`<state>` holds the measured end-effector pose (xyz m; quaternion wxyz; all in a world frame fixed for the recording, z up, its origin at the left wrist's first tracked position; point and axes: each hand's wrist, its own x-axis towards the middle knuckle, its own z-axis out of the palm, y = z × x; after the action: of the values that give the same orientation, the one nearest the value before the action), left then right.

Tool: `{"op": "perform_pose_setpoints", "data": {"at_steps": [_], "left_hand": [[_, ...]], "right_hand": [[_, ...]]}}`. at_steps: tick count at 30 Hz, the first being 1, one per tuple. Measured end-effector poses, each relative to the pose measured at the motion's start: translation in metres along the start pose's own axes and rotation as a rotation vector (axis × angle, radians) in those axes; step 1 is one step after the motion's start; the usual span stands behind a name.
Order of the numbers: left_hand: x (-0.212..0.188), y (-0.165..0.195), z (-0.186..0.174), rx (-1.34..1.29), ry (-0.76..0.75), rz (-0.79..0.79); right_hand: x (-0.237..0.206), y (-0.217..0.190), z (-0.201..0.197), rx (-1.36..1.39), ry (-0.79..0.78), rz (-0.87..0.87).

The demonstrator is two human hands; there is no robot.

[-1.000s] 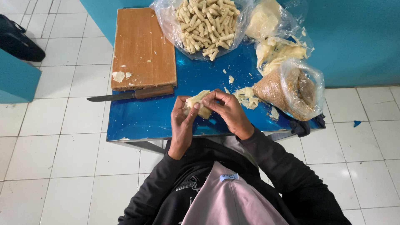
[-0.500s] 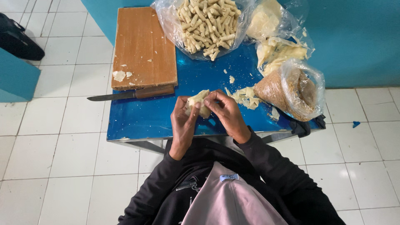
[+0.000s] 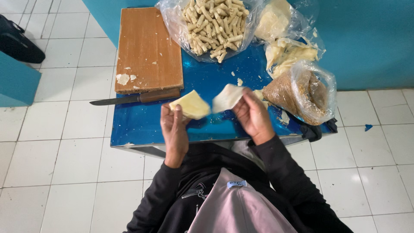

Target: The person sits at a blue table and peels thin translucent sheets off a block of pale dough by hand, tearing each sheet free and placing it on the table. They work through the block piece by piece, occasionally reaching into a plastic bag of finished snack sticks beside the work area.

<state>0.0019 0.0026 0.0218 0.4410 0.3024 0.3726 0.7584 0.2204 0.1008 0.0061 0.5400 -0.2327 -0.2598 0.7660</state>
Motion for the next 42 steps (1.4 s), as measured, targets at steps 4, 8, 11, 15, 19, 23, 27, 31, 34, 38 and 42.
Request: {"op": "perform_pose_setpoints", "data": {"at_steps": [4,8,11,15,19,23,27,31,34,38,42], "left_hand": [[0.001,0.008,-0.013,0.004,0.048,0.013],[0.002,0.011,-0.021,0.023,0.06,0.019],[0.006,0.016,-0.029,0.143,0.103,0.05],[0.009,0.028,-0.039,0.755,0.108,0.279],[0.01,0.043,-0.034,1.2,0.125,0.336],[0.004,0.051,-0.019,1.684,0.217,0.667],[0.012,0.031,0.009,1.623,-0.008,0.578],[0.023,0.001,0.033,1.651,-0.194,0.584],[0.031,-0.011,0.036,1.595,-0.2,0.525],[0.035,-0.018,0.031,1.424,-0.203,0.498],[0.038,-0.018,0.022,1.214,-0.215,0.429]], "right_hand": [[0.005,-0.022,0.007,-0.343,-0.109,-0.384],[-0.001,0.008,0.04,-1.48,-0.072,-0.534],[0.0,0.021,0.057,-1.466,-0.317,-0.656],[0.009,-0.011,0.059,-1.255,-0.339,-0.478],[-0.004,-0.052,0.058,-1.401,-0.29,-0.577],[-0.034,-0.102,0.052,-1.683,-0.101,-0.737],[-0.049,-0.167,0.021,-2.12,0.108,-0.954],[0.011,-0.185,-0.018,-2.227,-0.117,-0.957],[0.075,-0.169,-0.045,-2.402,-0.024,-0.45],[0.141,-0.162,-0.076,-2.63,0.068,-0.188],[0.17,-0.152,-0.095,-2.656,0.125,0.035]]}}
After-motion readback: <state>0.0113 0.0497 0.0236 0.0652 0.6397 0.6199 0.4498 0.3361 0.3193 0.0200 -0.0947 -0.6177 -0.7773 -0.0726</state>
